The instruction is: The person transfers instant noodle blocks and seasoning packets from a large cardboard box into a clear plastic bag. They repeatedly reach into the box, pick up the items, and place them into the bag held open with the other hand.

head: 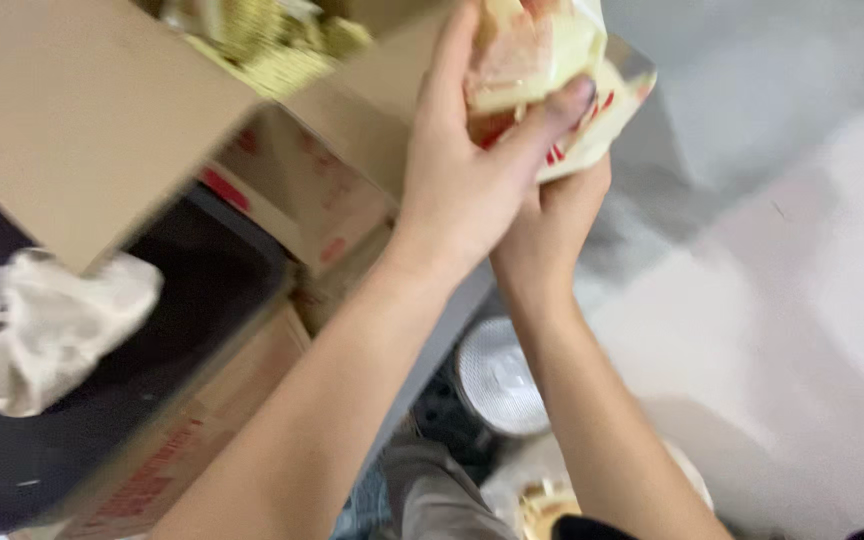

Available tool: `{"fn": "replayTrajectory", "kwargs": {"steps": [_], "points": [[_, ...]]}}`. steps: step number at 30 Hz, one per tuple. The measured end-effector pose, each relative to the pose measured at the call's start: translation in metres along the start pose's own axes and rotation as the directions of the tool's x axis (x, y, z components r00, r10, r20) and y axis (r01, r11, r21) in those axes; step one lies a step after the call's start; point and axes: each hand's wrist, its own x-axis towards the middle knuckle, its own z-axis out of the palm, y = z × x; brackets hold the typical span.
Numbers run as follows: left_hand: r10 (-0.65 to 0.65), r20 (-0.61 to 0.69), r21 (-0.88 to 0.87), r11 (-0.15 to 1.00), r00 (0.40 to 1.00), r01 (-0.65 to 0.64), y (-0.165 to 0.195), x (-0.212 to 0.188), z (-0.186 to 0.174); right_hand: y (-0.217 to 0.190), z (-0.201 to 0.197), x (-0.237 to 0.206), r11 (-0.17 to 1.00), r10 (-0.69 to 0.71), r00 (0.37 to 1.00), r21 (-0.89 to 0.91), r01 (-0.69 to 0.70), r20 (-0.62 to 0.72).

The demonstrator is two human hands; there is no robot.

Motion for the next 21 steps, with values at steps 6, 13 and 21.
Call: {"fn": "replayTrajectory", "kwargs": {"steps": [6,13,21], "points": [[-0.503,0.180,-0.056,0.853,0.845,0.519,-0.042,-0.140,0.082,-0.032,-0.142,-0.138,0.904,0.290,0.930,-0.254,-0.344,-0.226],[-0.841,0.399,0.119,0.442,0.365,0.889,-0.122,-0.366,0.138,-0.055,-0.272,-0.363,0.659,0.546,0.609,-0.155,-0.736,-0.575],[-0.985,-0.093,0.563,-0.172,-0.145,0.809,-0.233,-0.528,0.097,0.028,-0.356,-0.551,-0.069,0.777,-0.215,0.258,-0.964,-0.592]]}}
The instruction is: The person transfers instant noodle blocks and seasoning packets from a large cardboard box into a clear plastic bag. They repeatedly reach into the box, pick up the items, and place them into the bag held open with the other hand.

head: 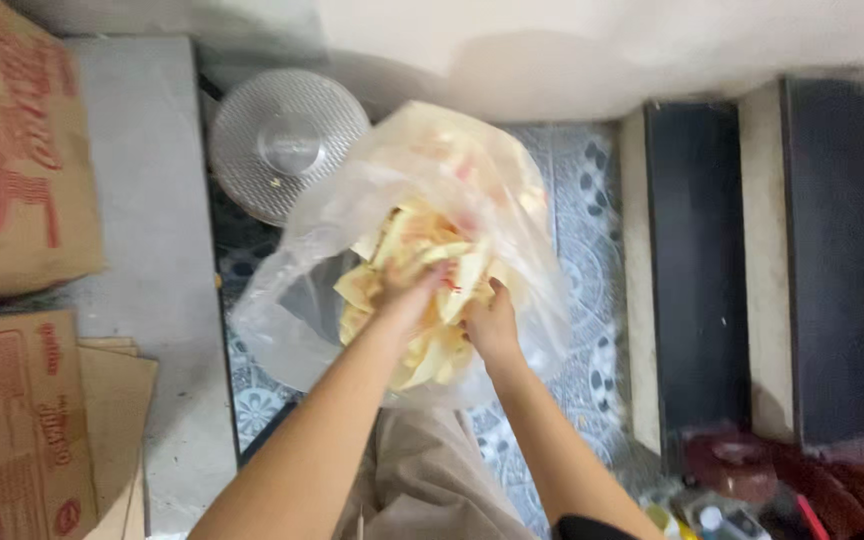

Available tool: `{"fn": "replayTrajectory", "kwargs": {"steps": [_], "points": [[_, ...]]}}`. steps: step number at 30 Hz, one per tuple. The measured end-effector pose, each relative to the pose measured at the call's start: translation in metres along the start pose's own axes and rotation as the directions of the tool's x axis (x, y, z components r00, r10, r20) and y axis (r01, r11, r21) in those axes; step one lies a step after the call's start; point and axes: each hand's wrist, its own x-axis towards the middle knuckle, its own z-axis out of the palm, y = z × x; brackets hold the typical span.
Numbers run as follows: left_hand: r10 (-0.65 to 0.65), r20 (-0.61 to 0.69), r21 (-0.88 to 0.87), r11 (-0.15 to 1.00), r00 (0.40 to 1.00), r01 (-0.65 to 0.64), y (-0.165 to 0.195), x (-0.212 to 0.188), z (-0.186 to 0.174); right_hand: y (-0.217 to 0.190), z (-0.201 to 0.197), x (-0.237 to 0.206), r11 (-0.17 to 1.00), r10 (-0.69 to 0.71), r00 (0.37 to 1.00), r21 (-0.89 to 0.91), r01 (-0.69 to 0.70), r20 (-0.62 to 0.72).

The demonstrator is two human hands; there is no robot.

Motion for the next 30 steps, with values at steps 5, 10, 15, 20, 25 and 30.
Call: {"fn": "replayTrajectory", "kwargs": {"steps": [5,10,15,20,25,30], "points": [[0.021,-0.309,0.350,0.932,0.951,0.093,-0.038,0.036,-0.031,0.004,-0.016,0.016,0.818,-0.487,0.861,-0.420,0.393,-0.144],[0.201,-0.386,0.431,0.902,0.900,-0.017,-0.055,0.041,-0.060,-0.036,-0.005,-0.043,0.483,-0.792,0.601,-0.491,0.725,0.107],[0.341,-0.311,0.503,0.851,0.887,-0.151,-0.059,0.005,-0.090,-0.052,0.020,-0.077,-0.095,-0.694,0.212,-0.379,0.921,0.689],[0.743,-0.280,0.721,0.581,0.608,-0.378,-0.055,-0.067,-0.121,-0.046,0.033,-0.071,-0.015,-0.603,0.400,-0.511,0.860,0.691],[0.797,-0.207,0.764,0.494,0.567,-0.415,-0.042,-0.111,-0.128,-0.054,0.026,-0.075,0.188,-0.677,0.505,-0.538,0.822,0.536],[0.832,-0.055,0.722,0.414,0.551,-0.554,-0.038,-0.128,-0.121,-0.062,0.012,-0.114,0.356,-0.738,0.565,-0.498,0.790,0.369]]}}
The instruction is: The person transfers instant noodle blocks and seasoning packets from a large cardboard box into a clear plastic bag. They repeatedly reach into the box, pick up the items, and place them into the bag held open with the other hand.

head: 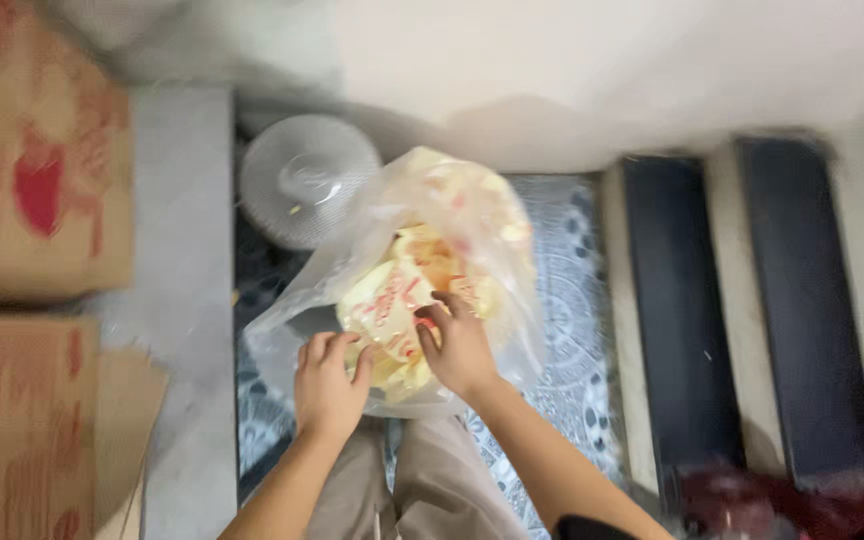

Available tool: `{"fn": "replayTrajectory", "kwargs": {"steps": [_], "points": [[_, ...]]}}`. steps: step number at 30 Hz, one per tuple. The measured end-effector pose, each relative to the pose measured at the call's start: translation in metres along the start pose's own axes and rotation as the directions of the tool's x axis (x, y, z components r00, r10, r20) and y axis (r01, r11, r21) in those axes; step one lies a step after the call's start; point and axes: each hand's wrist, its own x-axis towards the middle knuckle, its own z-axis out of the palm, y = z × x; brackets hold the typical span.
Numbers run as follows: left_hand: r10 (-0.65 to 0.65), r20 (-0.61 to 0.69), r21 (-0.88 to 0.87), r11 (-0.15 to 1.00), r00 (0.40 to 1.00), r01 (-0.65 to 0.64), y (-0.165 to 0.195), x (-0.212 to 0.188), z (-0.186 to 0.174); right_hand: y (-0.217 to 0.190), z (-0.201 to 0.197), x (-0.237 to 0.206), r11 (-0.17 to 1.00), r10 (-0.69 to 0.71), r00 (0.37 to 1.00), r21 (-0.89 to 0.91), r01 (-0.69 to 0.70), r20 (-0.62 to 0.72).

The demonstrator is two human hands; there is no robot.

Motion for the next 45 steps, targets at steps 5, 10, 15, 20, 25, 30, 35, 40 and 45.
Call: {"fn": "replayTrajectory", "kwargs": {"steps": [5,10,15,20,25,30,35,40,45], "points": [[0.175,0.193,-0.118,0.981,0.966,-0.154,0.003,-0.007,-0.011,-0.024,-0.029,-0.064,0.925,0.334,0.934,0.233,-0.299,-0.127],[0.407,0.325,-0.185,0.912,0.853,-0.365,0.017,-0.018,-0.023,-0.050,-0.037,-0.162,0.656,0.673,0.706,0.620,-0.431,-0.220],[0.582,0.389,-0.310,0.813,0.714,-0.494,0.061,-0.061,-0.005,-0.066,-0.044,-0.271,0.467,0.804,0.531,0.837,-0.285,-0.268],[0.769,0.500,-0.560,0.638,0.399,-0.528,0.136,-0.139,0.027,-0.090,-0.056,-0.369,0.371,0.919,0.187,0.921,-0.118,-0.346],[0.872,0.487,-0.771,0.453,0.045,-0.448,0.215,-0.271,0.043,-0.117,-0.067,-0.482,0.377,0.924,-0.092,0.925,0.041,-0.372],[0.873,0.426,-0.891,0.361,-0.238,-0.275,0.262,-0.426,0.039,-0.115,-0.079,-0.605,0.421,0.880,-0.300,0.898,0.129,-0.369],[0.760,0.552,-0.834,0.507,-0.342,-0.219,0.281,-0.551,0.035,-0.106,-0.105,-0.722,0.503,0.802,-0.446,0.853,0.143,-0.398],[0.715,0.547,-0.834,0.508,-0.436,-0.213,0.302,-0.627,0.051,-0.105,-0.136,-0.797,0.546,0.744,-0.528,0.828,0.126,-0.410],[0.712,0.506,-0.860,0.460,-0.486,-0.222,0.342,-0.675,0.081,-0.089,-0.170,-0.840,0.579,0.702,-0.569,0.809,0.105,-0.428]]}}
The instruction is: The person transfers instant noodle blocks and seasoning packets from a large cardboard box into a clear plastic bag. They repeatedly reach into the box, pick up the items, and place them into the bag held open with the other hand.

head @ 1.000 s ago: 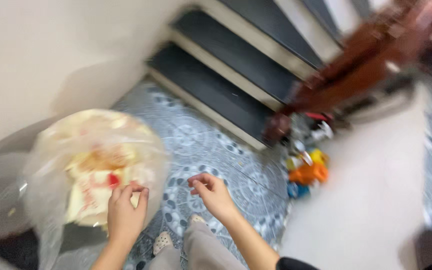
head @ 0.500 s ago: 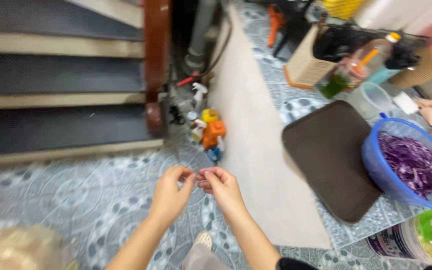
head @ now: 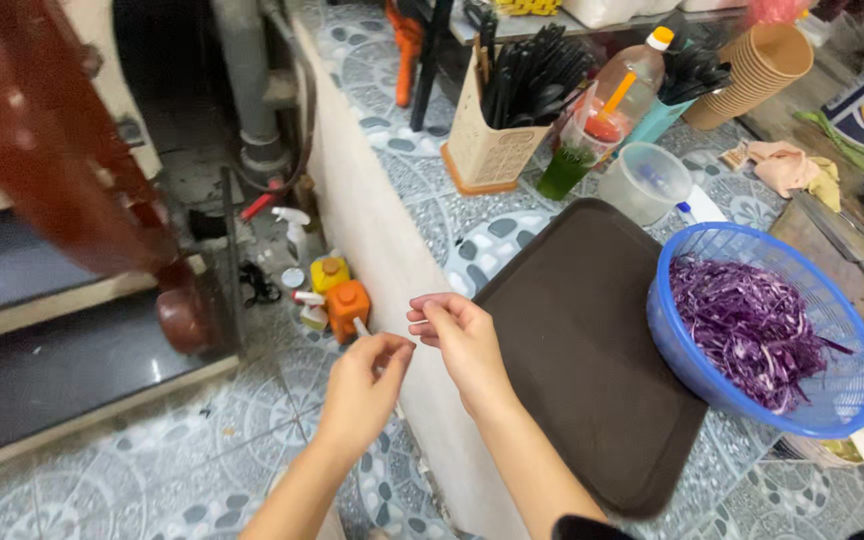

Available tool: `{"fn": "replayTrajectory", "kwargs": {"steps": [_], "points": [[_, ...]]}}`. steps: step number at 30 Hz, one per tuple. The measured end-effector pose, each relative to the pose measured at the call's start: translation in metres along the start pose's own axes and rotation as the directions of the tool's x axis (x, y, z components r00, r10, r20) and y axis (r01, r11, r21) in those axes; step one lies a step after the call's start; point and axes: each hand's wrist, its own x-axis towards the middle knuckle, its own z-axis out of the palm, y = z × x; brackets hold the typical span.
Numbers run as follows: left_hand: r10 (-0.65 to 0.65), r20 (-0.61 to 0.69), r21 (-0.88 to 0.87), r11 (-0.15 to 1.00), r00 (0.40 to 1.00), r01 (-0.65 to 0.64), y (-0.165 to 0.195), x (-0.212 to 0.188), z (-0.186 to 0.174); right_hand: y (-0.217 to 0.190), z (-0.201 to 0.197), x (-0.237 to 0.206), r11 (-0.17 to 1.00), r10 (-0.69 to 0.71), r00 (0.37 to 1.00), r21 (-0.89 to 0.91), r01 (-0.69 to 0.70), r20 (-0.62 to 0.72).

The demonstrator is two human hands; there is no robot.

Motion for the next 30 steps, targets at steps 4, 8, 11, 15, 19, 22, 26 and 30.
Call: {"fn": "replayTrajectory", "kwargs": {"steps": [4,8,11,15,19,22,26,30], "points": [[0.092,-0.018,-0.096,0.991,0.996,-0.093,0.002,0.079,0.002,-0.018,0.005,0.057,0.997,-0.076,0.997,-0.006,0.076,-0.005],[0.156,0.006,-0.146,0.977,0.988,-0.154,0.009,0.176,-0.001,-0.041,0.017,0.130,0.988,-0.154,0.986,0.000,0.154,-0.057],[0.205,0.050,-0.147,0.969,0.977,-0.196,0.024,0.236,0.000,-0.060,0.024,0.182,0.984,-0.169,0.976,0.028,0.175,-0.140],[0.337,0.080,-0.135,0.936,0.938,-0.325,0.053,0.307,0.000,-0.094,0.032,0.234,0.962,-0.268,0.924,-0.024,0.271,-0.274],[0.450,0.116,-0.299,0.866,0.886,-0.400,0.074,0.320,0.007,-0.109,0.030,0.223,0.930,-0.349,0.837,-0.044,0.366,-0.421],[0.534,0.127,-0.301,0.823,0.836,-0.481,0.093,0.324,0.024,-0.120,0.017,0.215,0.901,-0.417,0.759,-0.115,0.419,-0.500],[0.595,0.169,-0.327,0.786,0.786,-0.524,0.122,0.327,0.047,-0.134,-0.006,0.208,0.865,-0.482,0.649,-0.202,0.459,-0.589],[0.622,0.207,-0.386,0.761,0.756,-0.521,0.149,0.335,0.061,-0.145,-0.031,0.219,0.842,-0.416,0.598,-0.041,0.538,-0.685]]}}
